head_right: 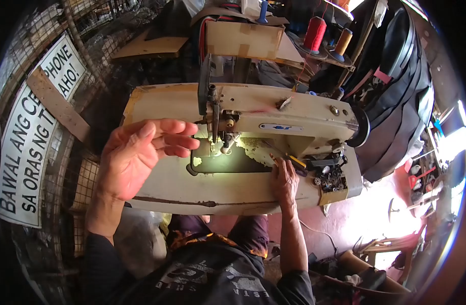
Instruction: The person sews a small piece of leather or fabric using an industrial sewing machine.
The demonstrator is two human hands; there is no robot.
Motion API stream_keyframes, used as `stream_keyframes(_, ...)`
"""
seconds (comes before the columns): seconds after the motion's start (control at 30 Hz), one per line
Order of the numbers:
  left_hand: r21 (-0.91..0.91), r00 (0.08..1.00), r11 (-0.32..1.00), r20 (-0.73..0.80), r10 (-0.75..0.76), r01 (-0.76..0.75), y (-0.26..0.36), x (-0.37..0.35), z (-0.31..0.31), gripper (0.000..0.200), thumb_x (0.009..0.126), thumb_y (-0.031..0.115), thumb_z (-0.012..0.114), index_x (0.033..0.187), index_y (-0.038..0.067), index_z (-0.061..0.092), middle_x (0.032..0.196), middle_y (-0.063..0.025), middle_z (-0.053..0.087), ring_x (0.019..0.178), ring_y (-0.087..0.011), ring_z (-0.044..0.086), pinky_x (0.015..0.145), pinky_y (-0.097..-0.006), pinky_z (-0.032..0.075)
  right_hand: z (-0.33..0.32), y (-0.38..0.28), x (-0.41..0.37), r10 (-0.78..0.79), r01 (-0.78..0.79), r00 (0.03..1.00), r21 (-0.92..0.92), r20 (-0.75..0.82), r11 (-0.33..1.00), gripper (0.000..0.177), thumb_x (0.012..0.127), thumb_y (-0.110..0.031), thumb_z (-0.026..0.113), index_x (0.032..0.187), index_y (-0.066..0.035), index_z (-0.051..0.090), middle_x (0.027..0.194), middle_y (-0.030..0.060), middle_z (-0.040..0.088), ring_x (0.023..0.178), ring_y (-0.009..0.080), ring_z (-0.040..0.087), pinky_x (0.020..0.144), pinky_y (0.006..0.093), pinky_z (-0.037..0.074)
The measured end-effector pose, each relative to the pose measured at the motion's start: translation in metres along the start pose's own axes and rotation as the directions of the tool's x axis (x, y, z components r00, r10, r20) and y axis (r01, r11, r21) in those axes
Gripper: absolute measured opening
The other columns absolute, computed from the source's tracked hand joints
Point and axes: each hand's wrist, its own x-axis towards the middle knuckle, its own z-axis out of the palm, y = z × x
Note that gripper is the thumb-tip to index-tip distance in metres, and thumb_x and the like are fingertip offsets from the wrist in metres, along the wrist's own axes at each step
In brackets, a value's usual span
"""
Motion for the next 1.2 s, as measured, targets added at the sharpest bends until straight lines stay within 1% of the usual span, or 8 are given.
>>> stream_keyframes(0.2,-0.233,0.983,0.956,0.086,-0.161,0.177,-0.010,0.001,-0.010,0.050,0.103,0.036,0.044,0.132,-0.003,0.058,0.138,-0.0207,0.056,0.122,-0.0319,0.058,0.099,-0.0420,0.046,0.001,0.001,-0.001,0.001,-0.001,1.000,0.016,-0.001,1.000,0.022,0.087,-0.007,0.064,0.109,-0.007,0.059,0.093,0.0133,0.060,0.084,0.0350,0.063,0.069,0.0451,0.051)
stream_keyframes(0.5,-0.392,0.964,0.900,0.246,-0.099,0.192,-0.023,-0.001,-0.022,0.063,0.099,0.041,0.032,0.144,-0.002,0.046,0.150,-0.0198,0.045,0.134,-0.0335,0.047,0.107,-0.0442,0.040,-0.001,-0.002,0.001,-0.013,0.014,1.000,0.018,-0.028,1.000,0.022,0.087,-0.008,0.064,0.108,-0.008,0.059,0.091,0.0128,0.060,0.082,0.0359,0.062,0.067,0.0457,0.051)
stream_keyframes(0.6,-0.449,0.979,0.872,0.142,-0.147,0.196,-0.020,-0.005,-0.015,0.057,0.104,0.040,0.031,0.132,-0.003,0.055,0.138,-0.0227,0.055,0.126,-0.0381,0.053,0.108,-0.0517,0.038,0.002,0.002,-0.002,0.003,-0.003,1.000,-0.012,-0.008,1.000,0.022,0.087,-0.008,0.065,0.107,-0.009,0.059,0.089,0.0123,0.059,0.080,0.0359,0.062,0.066,0.0459,0.050)
stream_keyframes(0.77,0.029,0.996,0.997,0.056,0.068,-0.070,-0.012,-0.015,0.004,0.038,0.104,0.035,0.050,0.079,0.006,0.053,0.075,-0.0138,0.064,0.079,-0.0322,0.065,0.080,-0.0487,0.053,-0.001,-0.003,0.000,0.014,-0.013,0.999,0.015,-0.033,1.000,0.019,0.087,-0.007,0.064,0.105,-0.012,0.061,0.087,0.0114,0.058,0.081,0.0353,0.061,0.066,0.0449,0.050)
stream_keyframes(0.9,-0.127,0.977,0.980,0.129,0.169,-0.153,-0.006,-0.025,0.016,0.043,0.103,0.037,0.053,0.073,0.007,0.053,0.066,-0.0095,0.063,0.070,-0.0273,0.067,0.083,-0.0489,0.055,0.003,0.007,-0.004,0.011,-0.009,0.997,0.031,-0.073,0.999,0.018,0.086,-0.010,0.065,0.103,-0.010,0.062,0.087,0.0122,0.056,0.082,0.0343,0.060,0.067,0.0448,0.050)
stream_keyframes(1.03,-0.039,0.948,0.979,0.245,0.205,-0.201,-0.002,-0.033,0.019,0.046,0.102,0.037,0.054,0.064,0.012,0.049,0.058,-0.0029,0.060,0.065,-0.0225,0.066,0.084,-0.0454,0.056,-0.006,0.006,-0.001,-0.087,0.097,0.989,0.088,-0.117,0.991,0.018,0.085,-0.012,0.069,0.101,-0.009,0.062,0.083,0.0103,0.055,0.076,0.0307,0.061,0.063,0.0421,0.049)
stream_keyframes(1.1,-0.014,0.955,0.977,0.206,0.212,-0.214,-0.001,-0.038,0.025,0.035,0.103,0.035,0.053,0.075,0.014,0.046,0.058,0.0008,0.052,0.055,-0.0155,0.057,0.075,-0.0364,0.052,-0.015,-0.017,-0.007,0.175,-0.131,0.974,0.274,-0.143,0.953,0.016,0.087,-0.016,0.072,0.098,-0.007,0.064,0.076,0.0105,0.060,0.066,0.0282,0.063,0.059,0.0385,0.050)
stream_keyframes(1.2,0.016,0.947,0.967,0.210,0.244,-0.253,0.008,-0.043,0.026,0.025,0.100,0.029,0.059,0.099,0.011,0.041,0.088,-0.0058,0.058,0.067,-0.0204,0.065,0.079,-0.0416,0.055,-0.066,-0.066,-0.008,0.419,-0.352,0.908,0.552,0.006,0.756,0.016,0.091,-0.017,0.070,0.098,-0.002,0.071,0.064,0.0051,0.061,0.056,0.0113,0.055,0.054,0.0290,0.046)
